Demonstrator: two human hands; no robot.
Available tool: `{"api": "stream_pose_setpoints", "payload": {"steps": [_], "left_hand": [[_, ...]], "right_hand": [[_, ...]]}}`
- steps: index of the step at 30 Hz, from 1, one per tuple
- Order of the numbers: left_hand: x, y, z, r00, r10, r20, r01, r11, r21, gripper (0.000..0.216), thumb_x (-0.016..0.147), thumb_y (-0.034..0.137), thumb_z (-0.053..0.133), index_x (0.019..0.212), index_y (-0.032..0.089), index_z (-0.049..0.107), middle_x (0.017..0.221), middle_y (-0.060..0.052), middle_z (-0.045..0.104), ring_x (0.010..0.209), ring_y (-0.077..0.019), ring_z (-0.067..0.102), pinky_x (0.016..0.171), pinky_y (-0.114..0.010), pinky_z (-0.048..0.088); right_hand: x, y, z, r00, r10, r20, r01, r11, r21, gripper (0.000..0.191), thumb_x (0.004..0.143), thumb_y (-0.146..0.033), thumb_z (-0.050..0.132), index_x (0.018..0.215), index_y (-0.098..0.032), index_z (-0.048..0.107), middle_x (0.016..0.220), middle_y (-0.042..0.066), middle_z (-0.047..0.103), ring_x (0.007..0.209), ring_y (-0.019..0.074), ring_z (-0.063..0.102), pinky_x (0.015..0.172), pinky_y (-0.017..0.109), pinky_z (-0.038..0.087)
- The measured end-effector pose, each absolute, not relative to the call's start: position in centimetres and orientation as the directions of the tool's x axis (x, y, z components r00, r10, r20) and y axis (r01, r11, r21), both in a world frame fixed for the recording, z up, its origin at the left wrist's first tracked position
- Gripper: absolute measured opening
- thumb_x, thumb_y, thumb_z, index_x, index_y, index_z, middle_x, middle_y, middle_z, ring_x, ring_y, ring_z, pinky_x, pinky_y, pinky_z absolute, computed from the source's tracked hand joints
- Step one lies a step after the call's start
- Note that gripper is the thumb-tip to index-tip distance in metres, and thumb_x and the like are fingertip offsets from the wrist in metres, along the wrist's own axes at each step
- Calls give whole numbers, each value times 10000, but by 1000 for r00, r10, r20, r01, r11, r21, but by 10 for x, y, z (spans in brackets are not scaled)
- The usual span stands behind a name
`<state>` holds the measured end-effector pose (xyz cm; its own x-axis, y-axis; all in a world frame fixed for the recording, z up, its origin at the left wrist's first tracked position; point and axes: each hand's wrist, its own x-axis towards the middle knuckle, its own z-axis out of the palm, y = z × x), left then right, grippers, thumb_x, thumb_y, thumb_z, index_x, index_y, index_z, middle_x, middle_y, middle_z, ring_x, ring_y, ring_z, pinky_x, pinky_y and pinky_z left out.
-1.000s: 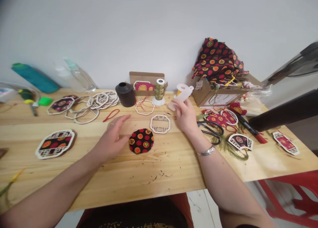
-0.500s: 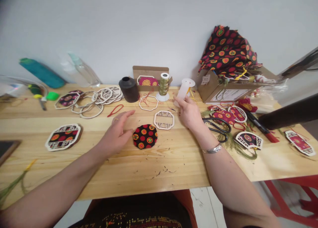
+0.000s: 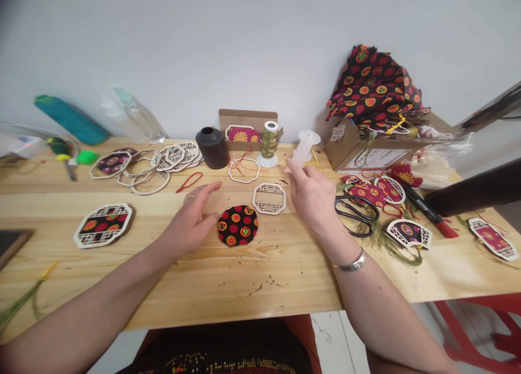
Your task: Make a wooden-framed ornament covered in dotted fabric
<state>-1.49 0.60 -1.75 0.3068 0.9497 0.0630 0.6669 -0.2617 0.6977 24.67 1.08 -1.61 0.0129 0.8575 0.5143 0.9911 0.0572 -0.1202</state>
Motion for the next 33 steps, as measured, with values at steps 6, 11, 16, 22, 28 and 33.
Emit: {"api": "stream_pose_setpoints", "payload": {"steps": [6, 11, 16, 22, 28, 33], "left_hand": [[-17, 6, -19, 310, 948, 68, 650, -263, 713, 578, 794, 155, 479, 1371, 159, 447, 1423, -152, 495, 1348, -308, 406, 1094, -543, 377], [-16, 6, -20, 313, 947, 74, 657, -273, 702, 575, 791, 159, 481, 1365, 151, 456, 1410, -154, 504, 1358, -306, 400, 1117, -534, 348], [-14, 6, -15, 291, 956, 31, 671, -227, 706, 606, 792, 154, 467, 1394, 94, 431, 1438, -176, 472, 1359, -303, 396, 1117, -508, 362], [-15, 6, -16, 282, 958, 52, 669, -235, 705, 590, 795, 150, 460, 1383, 103, 441, 1430, -168, 480, 1363, -298, 396, 1135, -507, 338], [-17, 6, -18, 250, 962, 113, 625, -249, 739, 523, 805, 157, 457, 1327, 164, 483, 1381, -130, 539, 1343, -280, 432, 1153, -520, 306], [-17, 7, -16, 179, 970, 163, 575, -238, 783, 462, 821, 190, 455, 1279, 178, 516, 1343, -112, 578, 1313, -272, 467, 1140, -518, 319]], "right_hand": [[237, 9, -19, -239, 862, 446, 932, 332, -143, 387, 920, -354, 564, 1221, -128, 656, 1010, 170, 676, 950, 316, 605, 799, 445, 514], [240, 10, -18, -385, 853, 352, 848, 478, -231, 485, 861, -370, 661, 1274, -121, 605, 1166, 175, 654, 1063, 326, 567, 925, 507, 501], [241, 6, -12, -480, 844, 240, 807, 532, -255, 669, 788, -378, 751, 1371, -138, 527, 1310, 163, 611, 1152, 337, 520, 983, 528, 480], [247, 7, -13, -476, 863, 172, 804, 506, -313, 661, 771, -353, 768, 1357, -144, 543, 1235, 148, 650, 1132, 319, 546, 975, 502, 496], [248, 7, -10, -455, 861, 229, 794, 508, -333, 616, 779, -384, 750, 1324, -156, 573, 1183, 145, 672, 1105, 327, 565, 929, 505, 504], [232, -2, -4, -441, 827, 350, 699, 561, -444, 677, 790, -408, 745, 1391, -201, 513, 1228, 118, 658, 1073, 295, 549, 928, 483, 486]]}}
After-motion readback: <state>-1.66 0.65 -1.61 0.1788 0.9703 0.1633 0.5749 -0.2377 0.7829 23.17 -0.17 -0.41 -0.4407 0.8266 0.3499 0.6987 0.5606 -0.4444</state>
